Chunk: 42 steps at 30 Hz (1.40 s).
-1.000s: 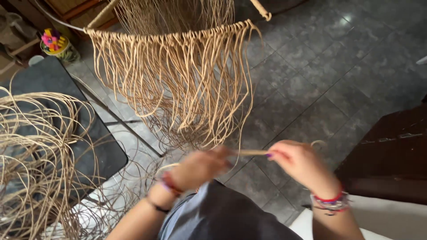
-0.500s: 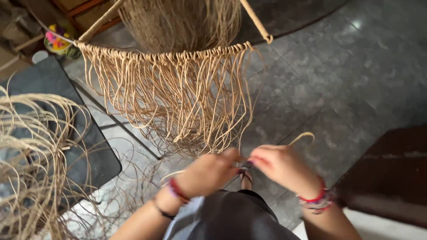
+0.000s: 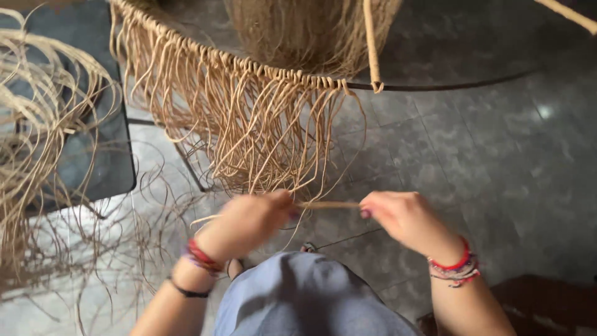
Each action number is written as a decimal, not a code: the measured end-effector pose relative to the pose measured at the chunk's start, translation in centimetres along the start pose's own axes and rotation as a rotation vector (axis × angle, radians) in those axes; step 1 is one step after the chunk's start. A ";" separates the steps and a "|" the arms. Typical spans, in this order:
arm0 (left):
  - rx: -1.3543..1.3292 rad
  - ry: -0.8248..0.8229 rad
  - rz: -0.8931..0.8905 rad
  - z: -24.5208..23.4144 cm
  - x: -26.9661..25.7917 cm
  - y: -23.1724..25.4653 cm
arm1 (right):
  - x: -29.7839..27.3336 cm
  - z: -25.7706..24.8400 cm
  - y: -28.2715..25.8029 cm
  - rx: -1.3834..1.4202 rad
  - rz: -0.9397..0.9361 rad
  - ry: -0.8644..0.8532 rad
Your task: Weaving natural fiber strands onto a circular frame to create a decorative furniture item
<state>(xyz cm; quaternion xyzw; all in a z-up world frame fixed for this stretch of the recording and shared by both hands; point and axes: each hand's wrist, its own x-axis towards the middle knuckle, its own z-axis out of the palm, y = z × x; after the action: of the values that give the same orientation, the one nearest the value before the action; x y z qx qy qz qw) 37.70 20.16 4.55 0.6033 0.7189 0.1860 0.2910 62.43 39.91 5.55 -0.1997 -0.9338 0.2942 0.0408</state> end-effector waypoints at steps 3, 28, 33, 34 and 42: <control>-0.109 0.126 0.210 3.0 1.4 4.3 | 1.2 0.6 -0.4 -0.051 -0.238 -0.027; -0.112 0.879 0.899 -2.3 1.6 10.0 | 5.3 -6.1 -2.4 0.228 -0.416 0.580; -0.456 0.488 0.419 -1.7 7.4 11.0 | 11.3 -8.7 -7.1 0.393 -0.260 0.698; -0.357 0.514 0.357 0.1 9.4 9.8 | 12.5 -8.8 -7.0 0.140 -0.286 0.709; -0.221 0.634 0.144 4.2 12.5 6.6 | 15.8 -7.7 -6.4 -0.606 -0.079 0.304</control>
<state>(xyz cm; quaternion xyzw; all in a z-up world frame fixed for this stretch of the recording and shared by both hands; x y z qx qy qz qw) 44.16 33.30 2.99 0.5295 0.7046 0.4611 0.1029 47.19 45.50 14.87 -0.2081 -0.9690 -0.0313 0.1296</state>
